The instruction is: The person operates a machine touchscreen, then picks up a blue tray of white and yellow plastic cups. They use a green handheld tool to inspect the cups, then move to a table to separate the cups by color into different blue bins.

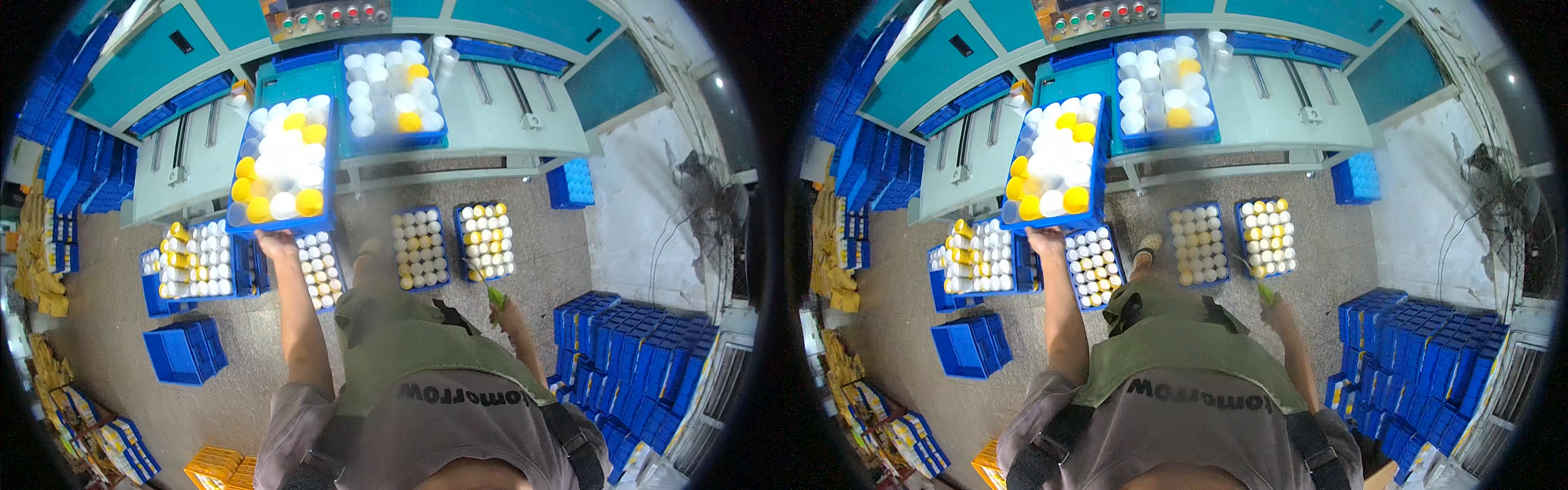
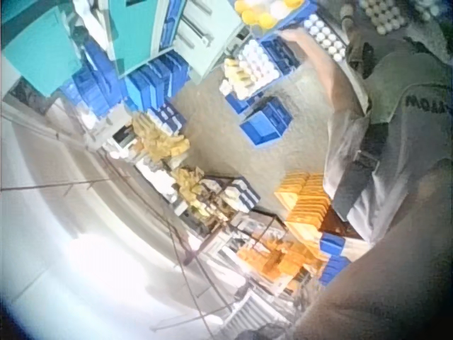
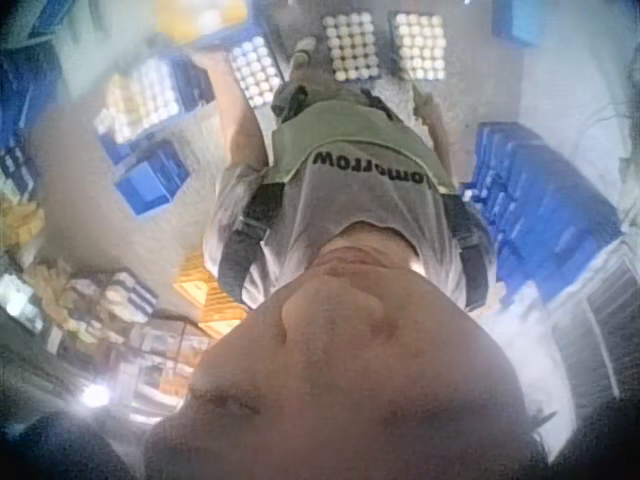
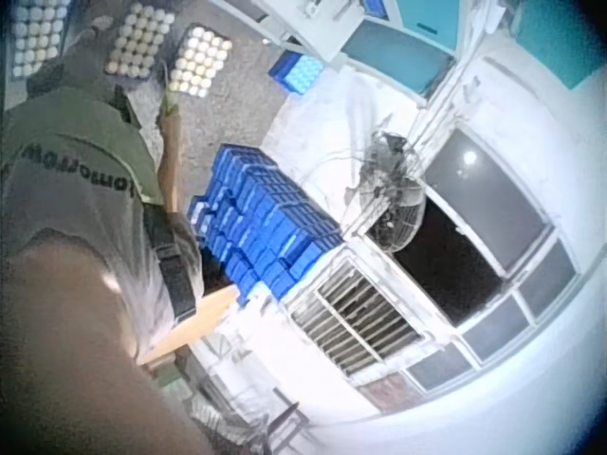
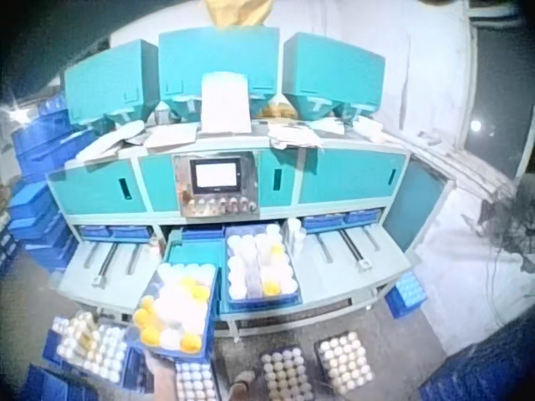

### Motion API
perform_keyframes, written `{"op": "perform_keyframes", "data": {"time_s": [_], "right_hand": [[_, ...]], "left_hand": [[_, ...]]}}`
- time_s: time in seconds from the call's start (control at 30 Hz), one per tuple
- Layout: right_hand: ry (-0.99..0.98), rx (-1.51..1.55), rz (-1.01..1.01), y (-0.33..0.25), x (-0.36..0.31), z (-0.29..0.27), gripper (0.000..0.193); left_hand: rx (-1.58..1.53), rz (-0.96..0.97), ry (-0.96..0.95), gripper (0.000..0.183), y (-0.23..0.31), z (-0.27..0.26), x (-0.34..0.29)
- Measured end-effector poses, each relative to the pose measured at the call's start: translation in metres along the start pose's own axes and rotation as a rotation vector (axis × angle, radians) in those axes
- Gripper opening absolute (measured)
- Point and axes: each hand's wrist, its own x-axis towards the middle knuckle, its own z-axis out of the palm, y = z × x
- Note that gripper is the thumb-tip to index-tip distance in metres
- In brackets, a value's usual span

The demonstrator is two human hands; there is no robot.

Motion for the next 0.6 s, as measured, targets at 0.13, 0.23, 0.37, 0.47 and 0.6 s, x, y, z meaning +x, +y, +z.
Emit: {"op": "perform_keyframes", "data": {"time_s": [0.13, 0.23, 0.37, 0.47, 0.6], "right_hand": [[0.006, 0.085, 0.086, -0.055, 0.006, 0.021, 0.041], [0.015, -0.039, 0.059, -0.088, 0.016, 0.031, 0.040], [0.068, 0.023, 0.115, -0.105, 0.027, 0.040, 0.036], [0.069, 0.030, 0.157, -0.102, 0.023, 0.048, 0.038], [0.164, 0.193, 0.102, -0.096, 0.005, 0.060, 0.036]], "left_hand": [[0.237, -0.047, 0.054, 0.069, -0.020, 0.039, 0.047], [0.581, 0.021, -0.109, 0.086, -0.038, 0.077, 0.083], [1.802, 0.091, -0.184, 0.085, -0.043, 0.125, 0.115], [2.241, 0.008, -0.589, 0.081, -0.020, 0.171, 0.131], [2.092, 0.813, -0.781, 0.073, -0.027, 0.272, 0.153]]}}
